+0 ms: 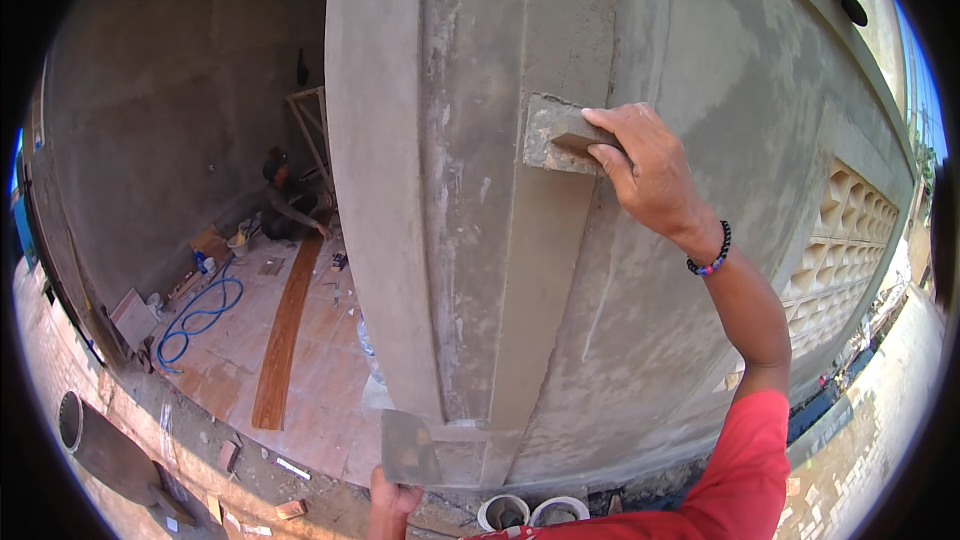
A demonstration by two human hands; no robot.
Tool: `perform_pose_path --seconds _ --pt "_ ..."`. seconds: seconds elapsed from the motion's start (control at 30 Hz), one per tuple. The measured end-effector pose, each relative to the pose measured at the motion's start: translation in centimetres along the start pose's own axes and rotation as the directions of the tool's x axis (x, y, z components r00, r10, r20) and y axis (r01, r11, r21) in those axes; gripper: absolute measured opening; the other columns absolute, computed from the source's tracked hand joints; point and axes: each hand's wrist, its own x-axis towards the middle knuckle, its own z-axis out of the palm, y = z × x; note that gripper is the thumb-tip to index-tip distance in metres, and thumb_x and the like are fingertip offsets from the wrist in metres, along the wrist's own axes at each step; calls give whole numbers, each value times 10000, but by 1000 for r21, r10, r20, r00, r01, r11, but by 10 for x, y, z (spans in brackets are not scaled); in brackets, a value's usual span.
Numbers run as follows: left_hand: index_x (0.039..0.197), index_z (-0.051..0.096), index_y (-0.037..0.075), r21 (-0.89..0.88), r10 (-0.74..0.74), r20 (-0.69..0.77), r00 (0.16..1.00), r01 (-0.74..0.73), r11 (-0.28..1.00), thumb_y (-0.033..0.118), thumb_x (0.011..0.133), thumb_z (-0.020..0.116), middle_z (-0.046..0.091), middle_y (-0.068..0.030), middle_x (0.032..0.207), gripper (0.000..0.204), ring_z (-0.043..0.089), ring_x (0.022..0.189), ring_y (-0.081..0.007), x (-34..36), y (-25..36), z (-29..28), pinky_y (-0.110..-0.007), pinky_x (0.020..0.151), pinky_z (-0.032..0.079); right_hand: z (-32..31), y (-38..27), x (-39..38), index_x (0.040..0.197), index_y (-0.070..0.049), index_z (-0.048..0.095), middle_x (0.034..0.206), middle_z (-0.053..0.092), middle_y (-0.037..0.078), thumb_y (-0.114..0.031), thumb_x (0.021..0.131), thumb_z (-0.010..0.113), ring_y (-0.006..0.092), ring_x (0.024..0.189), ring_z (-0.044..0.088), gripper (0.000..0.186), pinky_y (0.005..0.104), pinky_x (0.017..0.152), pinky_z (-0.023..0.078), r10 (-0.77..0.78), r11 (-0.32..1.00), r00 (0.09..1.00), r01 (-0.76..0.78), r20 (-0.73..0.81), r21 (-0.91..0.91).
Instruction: The person applies and smooths plaster onto a vertical wall using a trowel and a smaller finishing tool. They repeatedly scoop plaster from a bucket and spread it along a vertical section of the wall, smoothing the surface.
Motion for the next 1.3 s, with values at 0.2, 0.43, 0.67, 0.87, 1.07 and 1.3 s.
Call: perform_pose_path --seconds 0.2,0.43,0.67,0.87,1.07,1.3 --pt "1093 580 -6 -4 -9 8 1000 9 1000 106 876 526 657 -107 967 250 657 824 -233 -2 5 25 -355 693 555 -57 84 99 1126 -40 613 999 675 115 -157 909 587 229 823 635 248 294 770 486 30 956 933 -131 -358 -261" --pt "1146 564 10 2 -44 42 998 44 999 134 909 492 639 -117 1063 278 641 920 -243 -3 -1 22 -363 768 546 -28 59 60 1122 -40 613 963 645 119 -50 849 612 261 861 592 273 324 778 474 -38 996 999 36 -29 -84" --pt "1157 547 -8 -6 -74 76 994 74 997 143 915 487 635 -117 1037 292 643 894 -239 -1 -4 17 -364 736 550 36 -39 -138 1154 -56 584 983 580 88 45 736 645 279 883 548 434 384 780 468 -65 998 958 59 280 30" --pt "1144 568 2 66 -89 38 995 86 994 129 901 520 634 -126 1064 278 632 932 -251 -4 1 17 -370 781 537 28 -59 -152 1152 -69 584 1024 575 74 2 752 649 256 926 553 412 374 768 455 -115 993 938 97 325 71" --pt "1163 562 12 115 -96 12 995 94 989 160 901 530 626 -125 1090 303 626 946 -252 -6 -4 7 -368 786 534 -6 11 -22 1132 -47 605 998 642 89 16 774 652 261 893 559 367 340 758 469 36 998 988 -42 -151 -37" --pt "1171 550 17 114 -103 -42 994 107 988 155 926 476 630 -96 1083 291 633 947 -226 -17 -5 15 -355 778 544 57 -44 -168 1162 -55 574 1029 572 85 4 750 623 260 923 544 418 368 767 469 -62 998 972 61 228 12"
